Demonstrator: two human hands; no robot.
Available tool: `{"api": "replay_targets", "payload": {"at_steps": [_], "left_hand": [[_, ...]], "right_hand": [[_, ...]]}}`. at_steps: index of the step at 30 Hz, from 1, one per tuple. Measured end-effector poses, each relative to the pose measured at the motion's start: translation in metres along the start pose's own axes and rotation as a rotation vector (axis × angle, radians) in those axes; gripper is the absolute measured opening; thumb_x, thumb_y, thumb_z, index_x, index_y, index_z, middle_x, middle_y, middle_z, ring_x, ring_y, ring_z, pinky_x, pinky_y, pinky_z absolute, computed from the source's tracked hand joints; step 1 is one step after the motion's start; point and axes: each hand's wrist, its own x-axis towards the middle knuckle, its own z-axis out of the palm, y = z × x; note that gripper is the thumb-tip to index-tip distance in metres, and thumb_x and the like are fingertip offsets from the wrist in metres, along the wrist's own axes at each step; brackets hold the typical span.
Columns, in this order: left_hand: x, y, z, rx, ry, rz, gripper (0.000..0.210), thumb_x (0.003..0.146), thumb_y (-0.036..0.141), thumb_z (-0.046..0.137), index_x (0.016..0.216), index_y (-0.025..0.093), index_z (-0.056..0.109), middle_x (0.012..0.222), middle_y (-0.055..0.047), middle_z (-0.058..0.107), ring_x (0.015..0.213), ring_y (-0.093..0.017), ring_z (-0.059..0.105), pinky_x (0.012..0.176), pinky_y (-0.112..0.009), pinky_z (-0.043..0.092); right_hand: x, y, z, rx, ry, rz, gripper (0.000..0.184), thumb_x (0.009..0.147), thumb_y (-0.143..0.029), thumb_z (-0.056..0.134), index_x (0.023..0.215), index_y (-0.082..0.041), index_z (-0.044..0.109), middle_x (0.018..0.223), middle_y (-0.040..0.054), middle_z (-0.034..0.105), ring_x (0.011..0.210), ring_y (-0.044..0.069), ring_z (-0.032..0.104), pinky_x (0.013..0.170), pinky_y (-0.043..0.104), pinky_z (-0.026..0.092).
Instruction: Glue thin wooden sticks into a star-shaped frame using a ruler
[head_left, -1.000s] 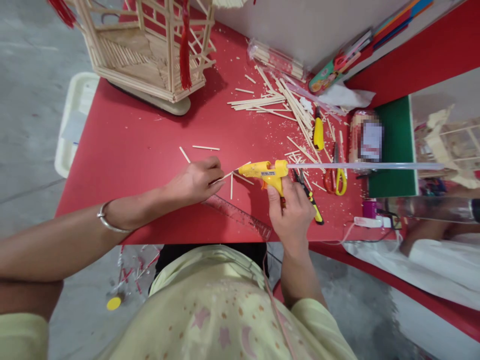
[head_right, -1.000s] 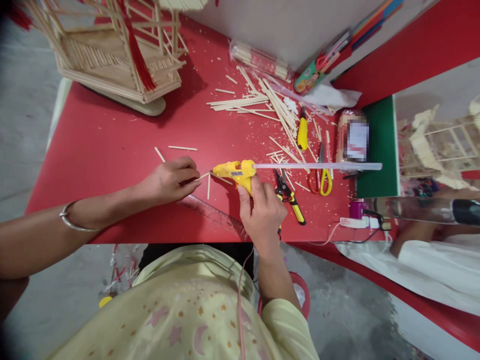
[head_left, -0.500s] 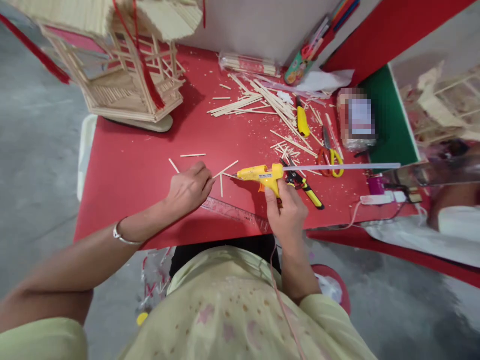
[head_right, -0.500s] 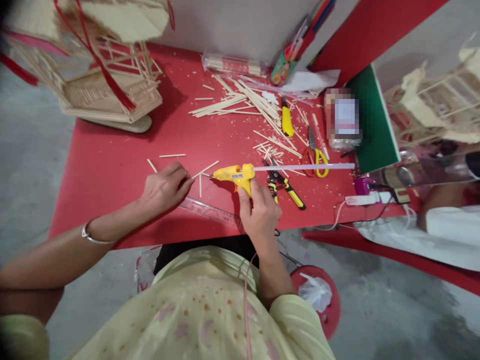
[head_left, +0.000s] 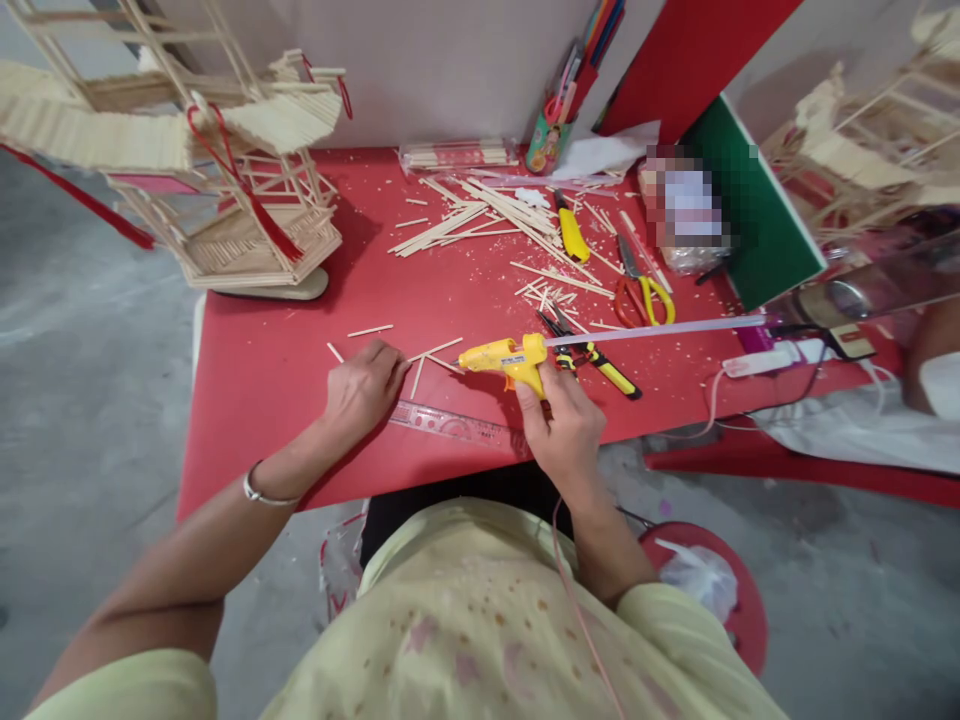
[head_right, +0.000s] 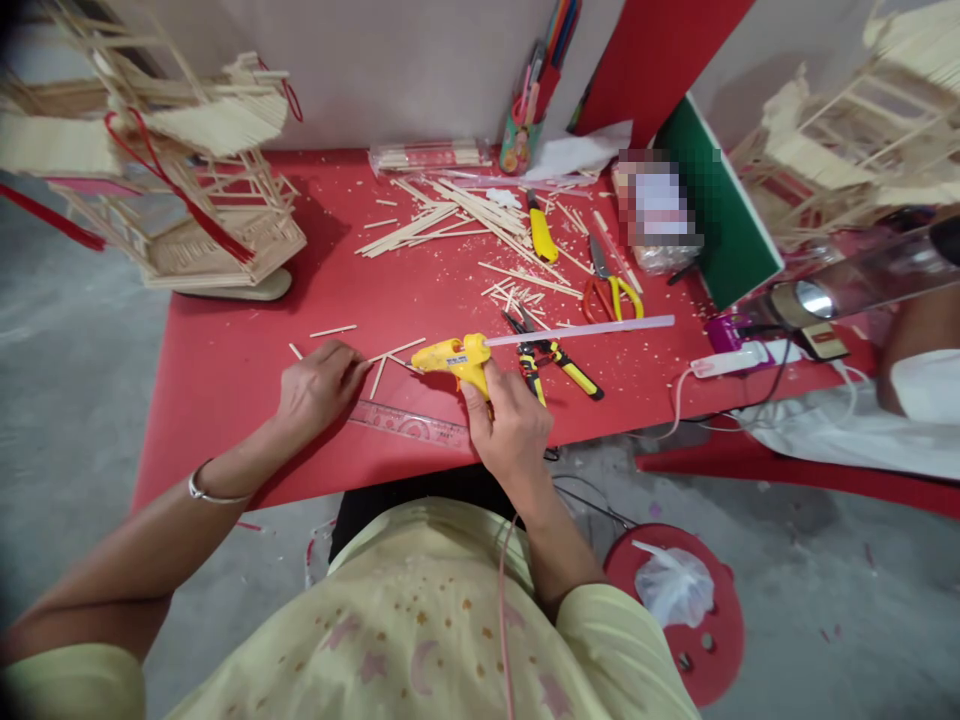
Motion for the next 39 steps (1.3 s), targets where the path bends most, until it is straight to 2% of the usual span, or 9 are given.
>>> {"api": "replay_targets", "payload": {"at_steps": [6, 11, 17, 21, 26, 29, 32, 36, 39], "left_hand": [[0.000, 0.001, 0.000, -0.026, -0.001, 0.024, 0.035, 0.112, 0.043, 0.048, 0.106, 0.019, 0.074, 0.105, -0.011, 0.075, 0.088, -0.022, 0.070, 0.059, -0.028, 0.036], [-0.001, 0.005, -0.002, -0.063, 0.012, 0.047, 0.035, 0.112, 0.043, 0.049, 0.112, 0.020, 0.075, 0.109, -0.010, 0.075, 0.089, -0.020, 0.070, 0.057, -0.027, 0.035], [-0.004, 0.006, -0.002, -0.062, 0.027, 0.070, 0.034, 0.109, 0.042, 0.053, 0.102, 0.020, 0.078, 0.108, -0.009, 0.074, 0.083, -0.018, 0.069, 0.056, -0.028, 0.035], [-0.006, 0.001, 0.001, -0.066, 0.044, 0.103, 0.035, 0.109, 0.039, 0.053, 0.095, 0.019, 0.078, 0.101, -0.009, 0.075, 0.083, -0.018, 0.069, 0.056, -0.029, 0.035], [-0.006, -0.008, 0.001, -0.224, 0.053, 0.081, 0.030, 0.105, 0.036, 0.057, 0.090, 0.019, 0.077, 0.095, -0.008, 0.074, 0.082, -0.017, 0.069, 0.060, -0.027, 0.042], [-0.005, -0.012, -0.001, -0.268, 0.084, 0.053, 0.027, 0.104, 0.035, 0.060, 0.090, 0.020, 0.078, 0.097, -0.006, 0.076, 0.083, -0.017, 0.070, 0.061, -0.027, 0.042], [-0.004, -0.015, -0.003, -0.228, 0.091, 0.026, 0.026, 0.104, 0.036, 0.061, 0.096, 0.021, 0.080, 0.102, -0.006, 0.078, 0.085, -0.017, 0.072, 0.060, -0.028, 0.041], [-0.003, -0.021, -0.002, -0.218, 0.087, 0.028, 0.025, 0.104, 0.036, 0.061, 0.099, 0.022, 0.081, 0.105, -0.007, 0.079, 0.091, -0.019, 0.073, 0.063, -0.028, 0.045], [-0.001, -0.024, -0.002, -0.244, 0.093, 0.024, 0.025, 0.104, 0.035, 0.062, 0.098, 0.021, 0.082, 0.104, -0.006, 0.079, 0.092, -0.019, 0.074, 0.067, -0.028, 0.048]], "right_hand": [[-0.004, 0.002, 0.000, -0.013, -0.018, 0.016, 0.049, 0.114, -0.051, 0.047, 0.137, -0.016, 0.072, 0.099, 0.0114, 0.078, 0.091, 0.023, 0.073, 0.078, 0.031, 0.054], [0.000, -0.005, 0.006, 0.029, -0.014, -0.036, 0.046, 0.114, -0.048, 0.049, 0.136, -0.014, 0.071, 0.104, 0.0130, 0.078, 0.092, 0.023, 0.073, 0.080, 0.032, 0.054], [0.017, -0.020, 0.015, -0.004, -0.011, -0.120, 0.045, 0.114, -0.046, 0.047, 0.135, -0.014, 0.070, 0.102, 0.0139, 0.078, 0.093, 0.026, 0.072, 0.083, 0.036, 0.054], [0.026, -0.019, 0.019, -0.016, -0.013, -0.098, 0.047, 0.113, -0.051, 0.048, 0.135, -0.016, 0.072, 0.105, 0.0147, 0.079, 0.095, 0.027, 0.073, 0.085, 0.038, 0.055], [0.023, 0.017, 0.012, -0.056, 0.014, 0.112, 0.062, 0.112, -0.061, 0.040, 0.135, -0.014, 0.073, 0.117, 0.0185, 0.081, 0.103, 0.030, 0.077, 0.091, 0.040, 0.057], [0.012, 0.047, -0.001, -0.081, -0.049, 0.322, 0.069, 0.111, -0.068, 0.036, 0.139, -0.016, 0.071, 0.104, 0.0153, 0.083, 0.097, 0.029, 0.077, 0.089, 0.039, 0.055], [0.000, 0.074, -0.009, -0.118, -0.099, 0.452, 0.070, 0.110, -0.069, 0.033, 0.132, -0.017, 0.074, 0.093, 0.0135, 0.082, 0.090, 0.028, 0.075, 0.085, 0.037, 0.052], [-0.007, 0.101, -0.008, -0.239, -0.097, 0.401, 0.068, 0.109, -0.063, 0.032, 0.110, -0.015, 0.079, 0.100, 0.0206, 0.077, 0.100, 0.031, 0.068, 0.088, 0.041, 0.050], [-0.004, 0.104, -0.008, -0.304, -0.054, 0.351, 0.059, 0.108, -0.059, 0.042, 0.110, -0.015, 0.080, 0.107, 0.0211, 0.074, 0.106, 0.033, 0.065, 0.091, 0.045, 0.049]]}}
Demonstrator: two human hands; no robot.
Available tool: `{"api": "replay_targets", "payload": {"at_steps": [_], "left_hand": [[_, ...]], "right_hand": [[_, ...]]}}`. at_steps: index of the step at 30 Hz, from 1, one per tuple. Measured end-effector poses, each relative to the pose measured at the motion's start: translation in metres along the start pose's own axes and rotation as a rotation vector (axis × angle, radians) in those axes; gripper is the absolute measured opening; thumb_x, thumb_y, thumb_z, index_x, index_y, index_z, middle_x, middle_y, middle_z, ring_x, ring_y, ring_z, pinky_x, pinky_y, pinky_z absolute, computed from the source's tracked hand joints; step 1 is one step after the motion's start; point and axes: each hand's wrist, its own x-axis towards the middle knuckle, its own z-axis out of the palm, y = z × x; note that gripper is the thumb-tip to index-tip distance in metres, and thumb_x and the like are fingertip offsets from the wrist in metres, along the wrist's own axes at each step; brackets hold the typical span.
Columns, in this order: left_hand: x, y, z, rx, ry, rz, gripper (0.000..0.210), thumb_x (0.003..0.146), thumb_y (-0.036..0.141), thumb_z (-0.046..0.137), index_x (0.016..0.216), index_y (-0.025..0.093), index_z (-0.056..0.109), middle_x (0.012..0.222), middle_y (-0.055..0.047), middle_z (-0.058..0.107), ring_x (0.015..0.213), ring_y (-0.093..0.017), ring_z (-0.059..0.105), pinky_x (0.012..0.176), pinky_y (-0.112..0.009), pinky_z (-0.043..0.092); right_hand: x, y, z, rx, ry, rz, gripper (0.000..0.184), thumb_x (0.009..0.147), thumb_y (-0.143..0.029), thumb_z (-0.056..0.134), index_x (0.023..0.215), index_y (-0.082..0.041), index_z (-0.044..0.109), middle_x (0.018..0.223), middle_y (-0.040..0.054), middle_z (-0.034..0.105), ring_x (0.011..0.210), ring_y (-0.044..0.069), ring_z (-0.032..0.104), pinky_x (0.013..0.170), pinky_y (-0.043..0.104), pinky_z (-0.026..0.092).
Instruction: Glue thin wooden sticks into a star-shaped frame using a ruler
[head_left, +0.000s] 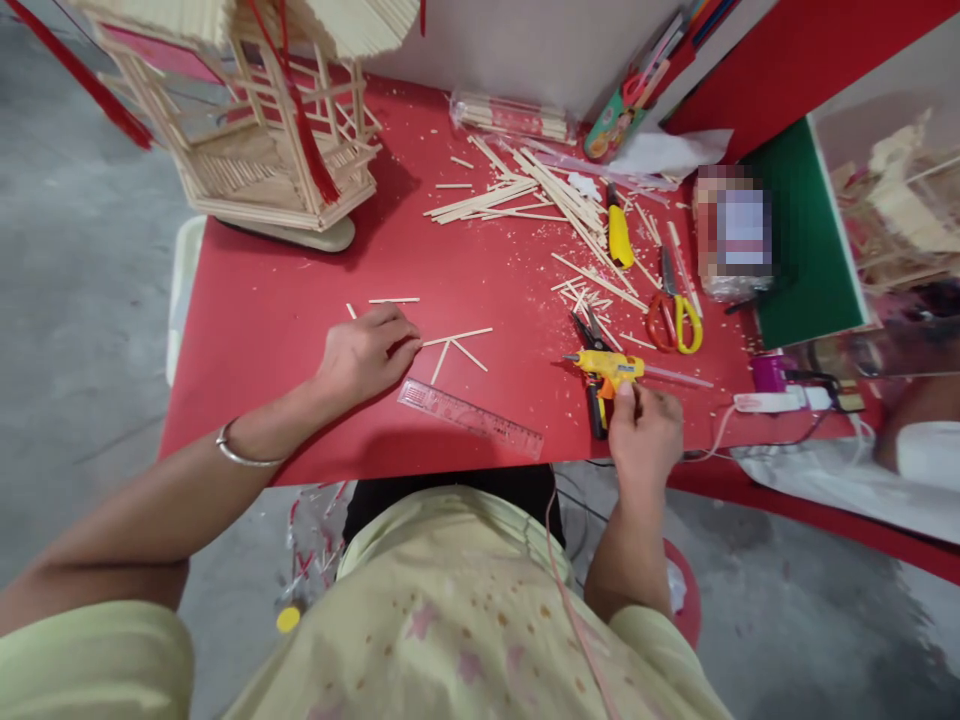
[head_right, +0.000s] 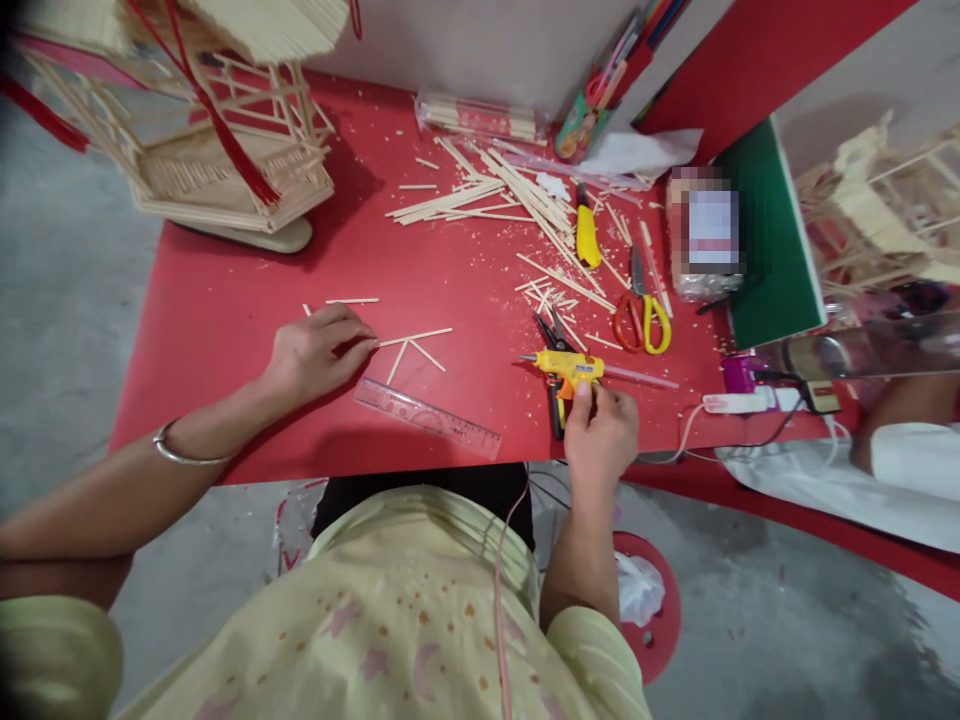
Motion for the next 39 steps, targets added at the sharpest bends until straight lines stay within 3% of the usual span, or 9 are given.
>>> {"api": "replay_targets", "payload": {"at_steps": [3, 6, 9, 11, 16, 22, 28, 39], "left_hand": [[0.001, -0.001, -0.001, -0.012, -0.005, 0.009, 0.027, 0.105, 0.034, 0.061, 0.097, 0.020, 0.082, 0.102, -0.006, 0.079, 0.090, -0.019, 0.074, 0.068, -0.028, 0.050], [0.002, -0.002, -0.003, -0.021, -0.016, 0.045, 0.028, 0.106, 0.033, 0.059, 0.099, 0.020, 0.082, 0.102, -0.006, 0.080, 0.090, -0.019, 0.075, 0.067, -0.028, 0.050], [0.001, -0.006, -0.004, -0.028, -0.042, 0.076, 0.027, 0.106, 0.033, 0.059, 0.103, 0.021, 0.083, 0.103, -0.006, 0.080, 0.089, -0.019, 0.075, 0.067, -0.028, 0.050], [0.001, -0.009, -0.004, -0.032, -0.058, 0.092, 0.026, 0.106, 0.033, 0.060, 0.105, 0.022, 0.084, 0.103, -0.006, 0.081, 0.088, -0.019, 0.075, 0.068, -0.028, 0.051], [-0.001, -0.011, -0.005, -0.054, -0.067, 0.104, 0.025, 0.104, 0.031, 0.062, 0.103, 0.022, 0.084, 0.099, -0.005, 0.080, 0.082, -0.017, 0.074, 0.067, -0.027, 0.051], [-0.001, -0.007, -0.007, -0.046, -0.077, 0.085, 0.024, 0.103, 0.032, 0.062, 0.099, 0.023, 0.085, 0.098, -0.005, 0.081, 0.082, -0.016, 0.073, 0.066, -0.027, 0.050], [0.001, -0.007, -0.009, -0.045, -0.123, 0.050, 0.027, 0.102, 0.035, 0.061, 0.099, 0.023, 0.085, 0.100, -0.006, 0.081, 0.086, -0.018, 0.075, 0.071, -0.029, 0.053], [0.006, -0.017, -0.017, -0.098, -0.201, 0.036, 0.032, 0.103, 0.035, 0.056, 0.103, 0.023, 0.085, 0.102, -0.007, 0.080, 0.088, -0.020, 0.073, 0.076, -0.030, 0.053]], "right_hand": [[-0.006, -0.018, -0.010, -0.014, 0.135, -0.051, 0.050, 0.106, -0.055, 0.053, 0.122, -0.016, 0.079, 0.117, 0.0210, 0.072, 0.111, 0.034, 0.065, 0.095, 0.048, 0.049], [-0.029, -0.058, -0.021, 0.149, 0.188, -0.312, 0.035, 0.107, -0.045, 0.061, 0.125, -0.019, 0.078, 0.119, 0.0169, 0.073, 0.112, 0.030, 0.068, 0.098, 0.044, 0.052], [-0.058, -0.106, -0.022, 0.321, -0.096, -0.623, 0.027, 0.105, -0.038, 0.069, 0.129, -0.025, 0.075, 0.122, 0.0106, 0.075, 0.113, 0.024, 0.070, 0.103, 0.040, 0.050], [-0.072, -0.130, -0.016, 0.345, -0.226, -0.691, 0.029, 0.107, -0.040, 0.067, 0.131, -0.026, 0.074, 0.126, 0.0103, 0.075, 0.115, 0.024, 0.069, 0.101, 0.040, 0.049], [-0.084, -0.150, 0.003, 0.328, -0.268, -0.718, 0.023, 0.108, -0.032, 0.065, 0.127, -0.028, 0.077, 0.123, 0.0087, 0.076, 0.112, 0.024, 0.065, 0.095, 0.039, 0.049], [-0.093, -0.162, 0.008, 0.337, -0.313, -0.782, 0.023, 0.108, -0.025, 0.063, 0.126, -0.029, 0.077, 0.125, 0.0067, 0.077, 0.110, 0.022, 0.063, 0.094, 0.039, 0.048], [-0.076, -0.183, 0.006, 0.283, -0.442, -0.820, 0.042, 0.112, -0.025, 0.051, 0.152, -0.024, 0.063, 0.160, 0.0101, 0.061, 0.116, 0.026, 0.060, 0.096, 0.044, 0.050], [-0.074, -0.172, 0.012, 0.300, -0.424, -0.818, 0.038, 0.112, -0.027, 0.051, 0.145, -0.021, 0.068, 0.159, 0.0087, 0.063, 0.117, 0.027, 0.059, 0.095, 0.045, 0.048]]}}
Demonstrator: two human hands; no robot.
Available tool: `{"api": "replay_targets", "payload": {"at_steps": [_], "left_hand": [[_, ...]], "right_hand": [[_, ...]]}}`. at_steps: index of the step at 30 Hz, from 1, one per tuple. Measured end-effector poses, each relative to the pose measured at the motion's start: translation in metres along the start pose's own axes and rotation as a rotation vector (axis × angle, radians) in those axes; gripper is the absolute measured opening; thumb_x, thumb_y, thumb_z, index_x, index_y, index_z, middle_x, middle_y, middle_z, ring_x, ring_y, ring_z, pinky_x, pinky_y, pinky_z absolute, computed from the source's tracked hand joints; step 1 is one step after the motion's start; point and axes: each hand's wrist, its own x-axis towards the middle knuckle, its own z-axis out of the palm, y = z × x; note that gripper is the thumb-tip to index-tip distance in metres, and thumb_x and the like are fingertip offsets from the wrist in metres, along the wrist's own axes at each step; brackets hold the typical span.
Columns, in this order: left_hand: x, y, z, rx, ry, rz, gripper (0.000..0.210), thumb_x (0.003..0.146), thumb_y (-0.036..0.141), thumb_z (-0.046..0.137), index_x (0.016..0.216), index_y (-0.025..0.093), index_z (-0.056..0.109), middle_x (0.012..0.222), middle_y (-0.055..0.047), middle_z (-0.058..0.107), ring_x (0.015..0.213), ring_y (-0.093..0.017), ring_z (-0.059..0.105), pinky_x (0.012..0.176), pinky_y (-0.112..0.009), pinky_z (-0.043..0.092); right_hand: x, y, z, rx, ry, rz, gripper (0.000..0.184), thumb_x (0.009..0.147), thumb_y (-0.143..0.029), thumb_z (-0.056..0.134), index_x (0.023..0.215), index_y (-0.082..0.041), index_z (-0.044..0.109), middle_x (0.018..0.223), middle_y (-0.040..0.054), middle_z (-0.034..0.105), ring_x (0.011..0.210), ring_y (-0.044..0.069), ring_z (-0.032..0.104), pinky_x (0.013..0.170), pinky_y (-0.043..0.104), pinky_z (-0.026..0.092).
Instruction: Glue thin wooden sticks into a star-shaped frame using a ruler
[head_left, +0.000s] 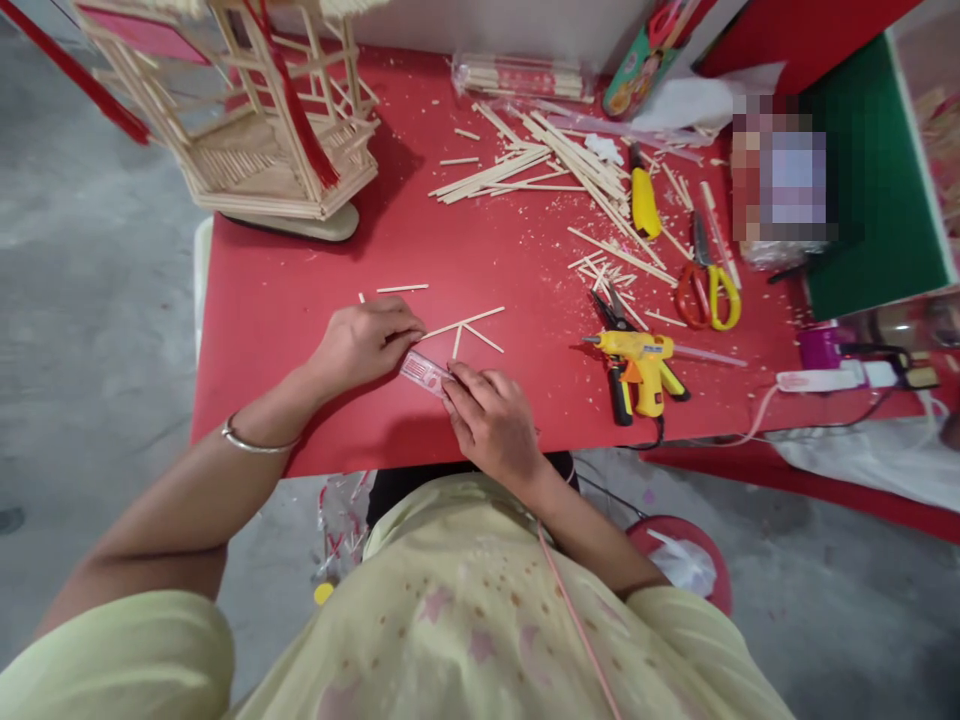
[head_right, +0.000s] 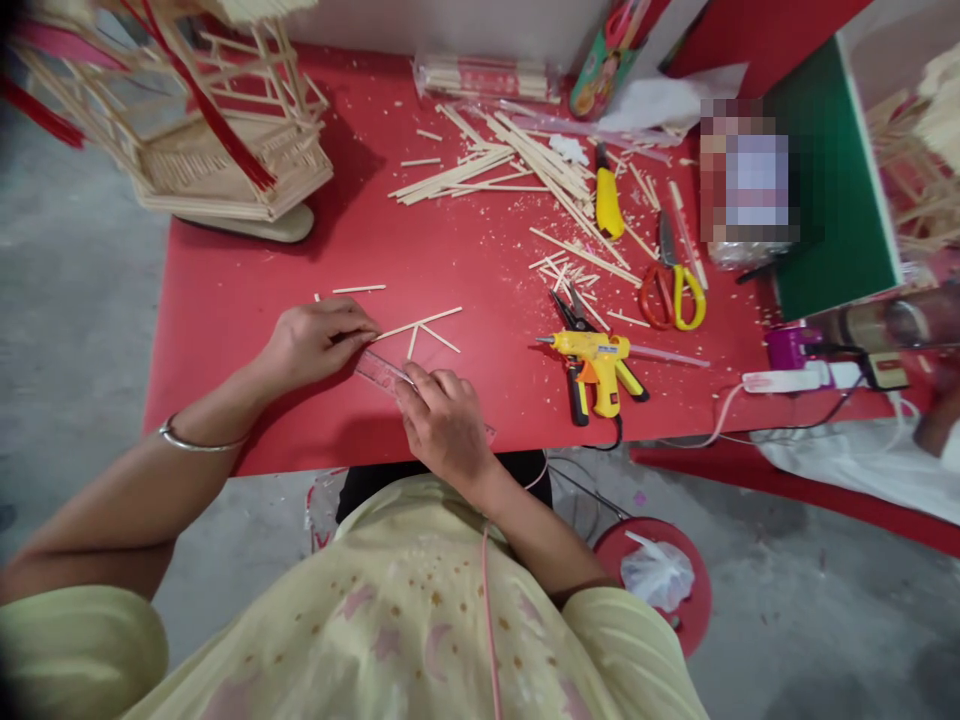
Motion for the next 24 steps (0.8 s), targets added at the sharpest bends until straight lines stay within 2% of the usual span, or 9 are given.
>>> {"api": "replay_targets", "payload": {"at_steps": [6, 11, 18, 24], "left_hand": [[0.002, -0.008, 0.001, -0.001, -0.016, -0.019, 0.032, 0.104, 0.038, 0.057, 0.104, 0.023, 0.085, 0.102, -0.007, 0.081, 0.089, -0.021, 0.074, 0.078, -0.031, 0.054], [0.004, -0.005, 0.002, 0.002, -0.004, -0.045, 0.030, 0.102, 0.042, 0.061, 0.100, 0.024, 0.085, 0.102, -0.005, 0.082, 0.089, -0.021, 0.074, 0.079, -0.032, 0.053], [0.012, -0.003, 0.002, -0.050, -0.017, -0.099, 0.026, 0.095, 0.042, 0.067, 0.093, 0.023, 0.084, 0.092, -0.004, 0.080, 0.081, -0.020, 0.071, 0.076, -0.032, 0.053], [0.018, -0.005, 0.000, -0.113, -0.054, -0.132, 0.026, 0.091, 0.043, 0.070, 0.088, 0.020, 0.082, 0.087, -0.004, 0.079, 0.075, -0.018, 0.068, 0.071, -0.031, 0.050]], "right_hand": [[0.000, -0.001, -0.001, 0.005, 0.006, 0.012, 0.038, 0.113, -0.027, 0.049, 0.145, -0.020, 0.067, 0.159, 0.0099, 0.063, 0.119, 0.027, 0.058, 0.098, 0.046, 0.049], [0.000, -0.004, 0.000, 0.004, 0.005, 0.045, 0.038, 0.113, -0.027, 0.050, 0.146, -0.022, 0.066, 0.159, 0.0092, 0.063, 0.120, 0.028, 0.058, 0.098, 0.046, 0.049], [0.001, -0.008, -0.002, -0.005, -0.013, 0.084, 0.039, 0.113, -0.025, 0.047, 0.148, -0.024, 0.065, 0.162, 0.0111, 0.059, 0.118, 0.029, 0.059, 0.093, 0.046, 0.049], [0.001, -0.008, -0.004, -0.003, -0.023, 0.074, 0.040, 0.113, -0.024, 0.045, 0.149, -0.022, 0.063, 0.163, 0.0079, 0.059, 0.116, 0.027, 0.058, 0.089, 0.045, 0.048]]}}
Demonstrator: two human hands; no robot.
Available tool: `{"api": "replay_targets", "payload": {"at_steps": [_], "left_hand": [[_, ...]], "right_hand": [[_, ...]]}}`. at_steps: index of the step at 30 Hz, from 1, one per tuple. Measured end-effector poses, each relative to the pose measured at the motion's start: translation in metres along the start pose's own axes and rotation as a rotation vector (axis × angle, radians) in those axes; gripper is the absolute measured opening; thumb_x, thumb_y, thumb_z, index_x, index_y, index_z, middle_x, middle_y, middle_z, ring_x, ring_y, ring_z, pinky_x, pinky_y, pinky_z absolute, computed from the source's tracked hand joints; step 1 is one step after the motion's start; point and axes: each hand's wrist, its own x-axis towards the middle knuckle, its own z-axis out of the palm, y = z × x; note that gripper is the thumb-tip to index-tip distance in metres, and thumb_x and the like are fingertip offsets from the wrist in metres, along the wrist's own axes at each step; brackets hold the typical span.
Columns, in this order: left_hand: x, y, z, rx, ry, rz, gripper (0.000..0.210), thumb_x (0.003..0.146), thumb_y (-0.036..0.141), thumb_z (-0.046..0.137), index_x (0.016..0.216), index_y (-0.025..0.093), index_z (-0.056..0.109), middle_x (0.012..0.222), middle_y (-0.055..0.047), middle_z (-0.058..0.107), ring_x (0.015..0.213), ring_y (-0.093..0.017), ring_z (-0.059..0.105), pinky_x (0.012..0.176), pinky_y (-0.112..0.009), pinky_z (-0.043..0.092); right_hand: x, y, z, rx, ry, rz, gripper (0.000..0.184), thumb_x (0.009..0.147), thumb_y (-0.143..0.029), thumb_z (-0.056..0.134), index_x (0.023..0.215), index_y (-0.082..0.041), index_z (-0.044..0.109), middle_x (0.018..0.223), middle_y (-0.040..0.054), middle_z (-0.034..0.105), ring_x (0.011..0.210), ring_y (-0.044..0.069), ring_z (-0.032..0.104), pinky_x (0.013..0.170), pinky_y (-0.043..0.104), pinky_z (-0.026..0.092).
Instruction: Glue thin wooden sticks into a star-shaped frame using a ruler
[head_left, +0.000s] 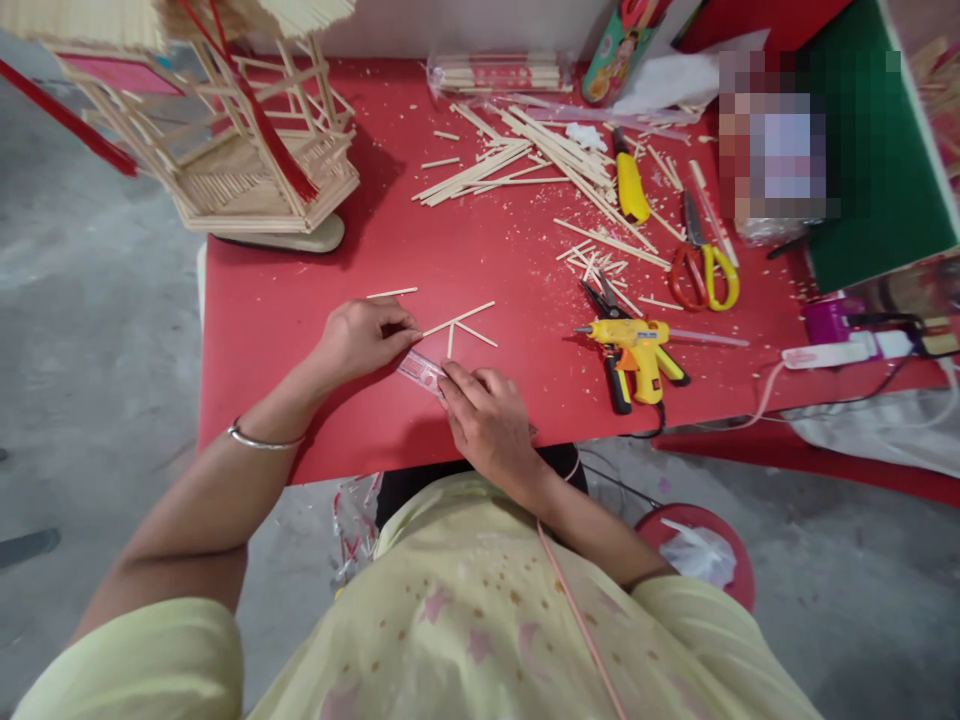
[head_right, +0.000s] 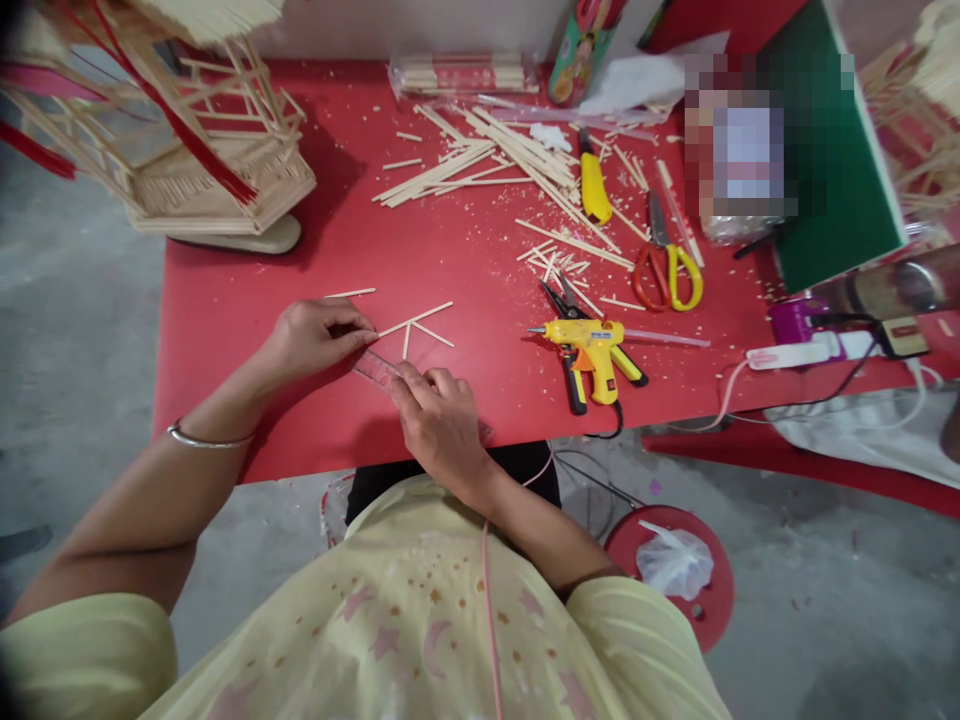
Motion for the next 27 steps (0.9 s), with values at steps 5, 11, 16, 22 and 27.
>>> {"api": "replay_targets", "payload": {"at_steps": [5, 11, 16, 22, 27], "left_hand": [[0.0031, -0.0026, -0.0011, -0.021, -0.017, 0.003, 0.027, 0.090, 0.044, 0.070, 0.086, 0.020, 0.082, 0.084, -0.004, 0.078, 0.072, -0.017, 0.066, 0.067, -0.030, 0.049], [0.0044, -0.0015, -0.0025, -0.046, -0.027, 0.003, 0.027, 0.089, 0.043, 0.071, 0.084, 0.019, 0.081, 0.084, -0.004, 0.078, 0.072, -0.017, 0.065, 0.066, -0.030, 0.049], [0.0041, -0.0001, -0.0019, -0.051, -0.019, -0.010, 0.028, 0.088, 0.045, 0.070, 0.084, 0.020, 0.082, 0.082, -0.003, 0.076, 0.070, -0.017, 0.064, 0.066, -0.031, 0.051], [0.0044, 0.0013, -0.0022, -0.055, -0.021, -0.010, 0.026, 0.088, 0.043, 0.070, 0.084, 0.020, 0.082, 0.082, -0.003, 0.077, 0.072, -0.018, 0.066, 0.069, -0.032, 0.054], [0.0037, 0.0029, -0.0028, -0.047, -0.025, -0.021, 0.026, 0.088, 0.043, 0.069, 0.085, 0.020, 0.082, 0.083, -0.004, 0.077, 0.071, -0.018, 0.065, 0.068, -0.032, 0.053]], "right_hand": [[0.0003, -0.0017, 0.0016, -0.006, 0.004, 0.019, 0.038, 0.113, -0.024, 0.048, 0.147, -0.023, 0.065, 0.162, 0.0081, 0.061, 0.114, 0.028, 0.057, 0.088, 0.045, 0.047], [-0.0004, -0.0043, 0.0043, -0.019, 0.021, 0.030, 0.037, 0.112, -0.024, 0.049, 0.146, -0.024, 0.065, 0.161, 0.0076, 0.061, 0.114, 0.028, 0.057, 0.085, 0.045, 0.047], [-0.0009, -0.0053, 0.0060, -0.056, 0.033, 0.034, 0.036, 0.113, -0.025, 0.047, 0.145, -0.022, 0.065, 0.161, 0.0074, 0.061, 0.114, 0.028, 0.056, 0.084, 0.044, 0.047], [0.0003, -0.0061, 0.0058, -0.040, 0.026, 0.049, 0.036, 0.113, -0.024, 0.046, 0.144, -0.023, 0.065, 0.161, 0.0077, 0.062, 0.114, 0.028, 0.056, 0.084, 0.045, 0.047], [-0.0004, -0.0056, 0.0074, -0.029, 0.033, 0.052, 0.036, 0.114, -0.025, 0.046, 0.145, -0.022, 0.064, 0.162, 0.0083, 0.061, 0.116, 0.029, 0.056, 0.086, 0.046, 0.047]]}}
